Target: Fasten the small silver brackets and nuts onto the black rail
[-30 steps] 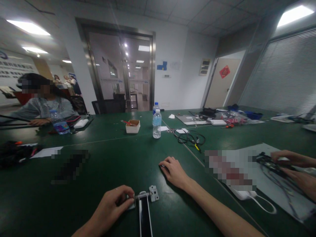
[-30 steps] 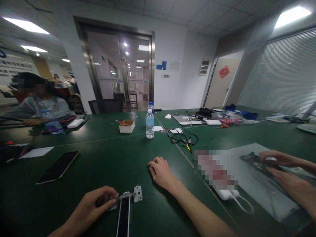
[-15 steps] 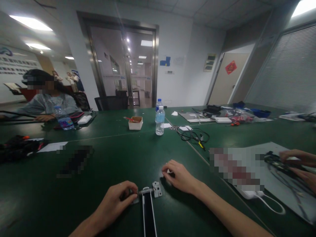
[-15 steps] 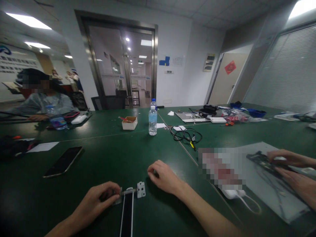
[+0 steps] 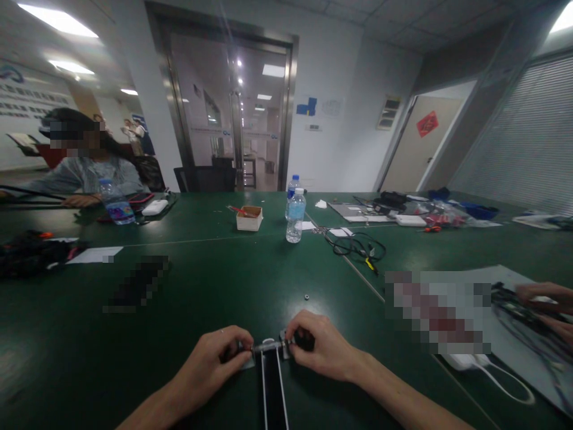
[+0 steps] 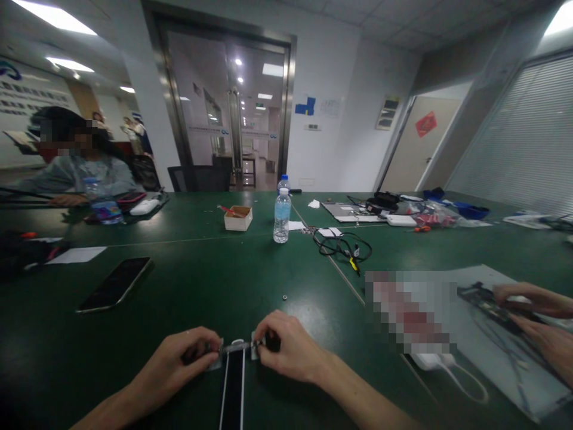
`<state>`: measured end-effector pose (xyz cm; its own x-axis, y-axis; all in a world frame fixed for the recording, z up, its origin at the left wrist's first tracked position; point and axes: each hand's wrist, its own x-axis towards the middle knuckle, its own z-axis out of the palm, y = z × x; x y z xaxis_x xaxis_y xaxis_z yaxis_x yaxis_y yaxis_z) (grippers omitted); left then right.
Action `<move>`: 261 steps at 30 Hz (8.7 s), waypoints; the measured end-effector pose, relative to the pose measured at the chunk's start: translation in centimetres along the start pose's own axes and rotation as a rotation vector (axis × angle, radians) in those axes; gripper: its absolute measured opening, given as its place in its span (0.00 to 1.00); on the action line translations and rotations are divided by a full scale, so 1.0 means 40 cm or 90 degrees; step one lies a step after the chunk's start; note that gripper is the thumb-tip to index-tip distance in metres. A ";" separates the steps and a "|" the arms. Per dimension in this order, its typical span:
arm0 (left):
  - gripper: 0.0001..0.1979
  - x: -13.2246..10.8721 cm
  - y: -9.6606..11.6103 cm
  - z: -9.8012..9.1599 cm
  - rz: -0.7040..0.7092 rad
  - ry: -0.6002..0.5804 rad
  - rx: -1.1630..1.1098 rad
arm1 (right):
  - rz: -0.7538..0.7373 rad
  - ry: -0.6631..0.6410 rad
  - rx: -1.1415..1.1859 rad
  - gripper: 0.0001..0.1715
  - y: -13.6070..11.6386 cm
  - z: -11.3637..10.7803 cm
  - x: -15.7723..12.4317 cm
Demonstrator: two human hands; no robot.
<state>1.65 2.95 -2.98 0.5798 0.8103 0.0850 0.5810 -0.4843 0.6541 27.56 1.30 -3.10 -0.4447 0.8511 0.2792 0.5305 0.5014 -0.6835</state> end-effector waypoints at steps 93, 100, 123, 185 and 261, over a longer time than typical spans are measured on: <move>0.08 -0.005 0.019 -0.010 -0.010 -0.011 -0.003 | -0.095 -0.018 -0.074 0.07 -0.025 -0.015 -0.001; 0.09 -0.005 0.025 -0.015 -0.007 -0.019 0.007 | -0.041 0.026 -0.192 0.15 0.018 -0.035 0.006; 0.11 -0.022 0.109 -0.008 -0.005 0.057 -0.058 | -0.237 0.185 -0.146 0.03 -0.069 0.019 -0.006; 0.06 -0.012 0.062 -0.018 -0.056 -0.021 0.030 | -0.051 -0.076 -0.175 0.03 -0.027 -0.011 -0.003; 0.07 -0.017 0.027 0.001 -0.008 0.040 0.042 | -0.046 -0.087 -0.172 0.04 -0.030 -0.019 -0.002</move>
<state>1.92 1.86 -2.36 0.5369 0.8343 0.1251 0.6256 -0.4932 0.6045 27.53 0.74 -1.79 -0.5720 0.7917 0.2146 0.6583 0.5991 -0.4558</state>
